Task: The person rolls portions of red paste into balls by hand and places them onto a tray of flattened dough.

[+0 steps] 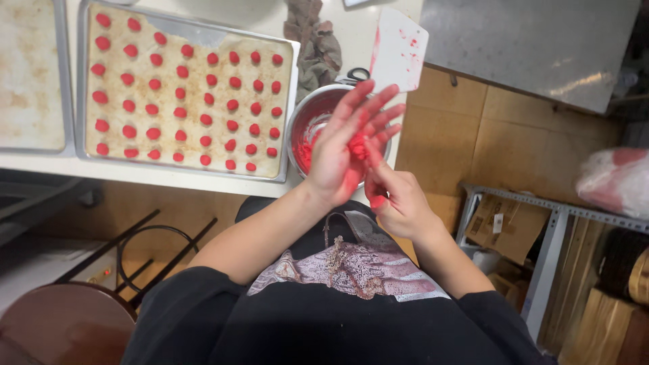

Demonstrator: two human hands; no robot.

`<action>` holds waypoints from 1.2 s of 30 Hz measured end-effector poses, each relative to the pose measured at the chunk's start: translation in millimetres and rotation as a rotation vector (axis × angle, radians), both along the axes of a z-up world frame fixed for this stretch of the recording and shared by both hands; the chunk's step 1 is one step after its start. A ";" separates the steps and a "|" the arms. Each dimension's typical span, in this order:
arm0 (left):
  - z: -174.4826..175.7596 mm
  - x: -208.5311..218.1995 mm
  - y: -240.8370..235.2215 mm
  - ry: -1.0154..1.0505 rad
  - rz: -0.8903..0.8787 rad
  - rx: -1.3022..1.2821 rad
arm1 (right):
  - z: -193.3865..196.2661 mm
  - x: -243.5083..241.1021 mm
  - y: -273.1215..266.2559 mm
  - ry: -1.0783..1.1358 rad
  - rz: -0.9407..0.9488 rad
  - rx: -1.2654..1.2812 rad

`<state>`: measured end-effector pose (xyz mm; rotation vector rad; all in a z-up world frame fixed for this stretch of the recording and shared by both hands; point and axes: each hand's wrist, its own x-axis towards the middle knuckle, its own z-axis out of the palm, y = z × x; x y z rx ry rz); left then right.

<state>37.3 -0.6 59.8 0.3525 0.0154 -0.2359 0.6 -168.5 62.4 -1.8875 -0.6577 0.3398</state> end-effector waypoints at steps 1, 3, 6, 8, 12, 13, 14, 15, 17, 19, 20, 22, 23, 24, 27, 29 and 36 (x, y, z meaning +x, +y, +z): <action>3.9 -1.0 2.0 -0.031 0.004 0.007 | 0.7 2.4 3.9 0.030 0.001 0.037; 11.2 -3.8 9.7 -0.013 0.023 -0.022 | 3.3 7.5 11.6 0.063 0.000 0.089; 18.1 -6.0 20.3 -0.013 0.042 -0.051 | 9.6 9.7 21.9 0.121 0.006 0.148; 21.8 -7.5 28.4 -0.019 0.049 -0.040 | 14.4 10.7 29.3 0.215 0.026 0.210; 26.4 -14.6 45.6 -0.036 0.028 -0.047 | 22.1 7.8 45.3 0.394 0.001 0.332; 26.7 -16.7 50.4 -0.044 0.017 -0.066 | 24.6 5.9 48.0 0.416 0.000 0.352; 26.8 -19.2 55.2 -0.030 0.004 -0.080 | 27.3 3.8 50.5 0.438 -0.001 0.373; 26.5 -21.3 60.1 -0.016 -0.012 -0.094 | 30.4 0.8 52.3 0.436 -0.011 0.390; 24.7 -23.1 70.8 0.003 -0.032 -0.137 | 36.7 -5.5 54.8 0.433 -0.031 0.425; 20.6 -23.9 80.8 0.015 -0.042 -0.195 | 40.2 -9.3 57.3 0.400 -0.022 0.454; 18.0 -25.5 84.0 -0.006 -0.050 -0.228 | 40.1 -11.3 59.4 0.384 -0.020 0.468; 12.7 -28.9 88.8 -0.047 -0.071 -0.294 | 36.0 -11.0 65.6 0.313 -0.005 0.419; 9.7 -28.3 90.8 -0.041 -0.071 -0.268 | 33.5 -11.6 67.9 0.277 -0.001 0.393; 6.8 -26.8 92.6 -0.035 -0.070 -0.242 | 31.2 -13.3 69.4 0.212 -0.056 0.365; 1.6 -21.0 100.4 -0.025 -0.069 -0.239 | 23.7 -17.8 77.0 -0.049 -0.241 0.300; 3.2 -20.0 103.9 0.010 -0.083 -0.193 | 19.7 -16.4 85.7 -0.318 -0.381 0.282; 22.7 -26.1 111.2 0.015 -0.239 -0.029 | 11.9 8.1 124.1 -0.616 -0.491 0.203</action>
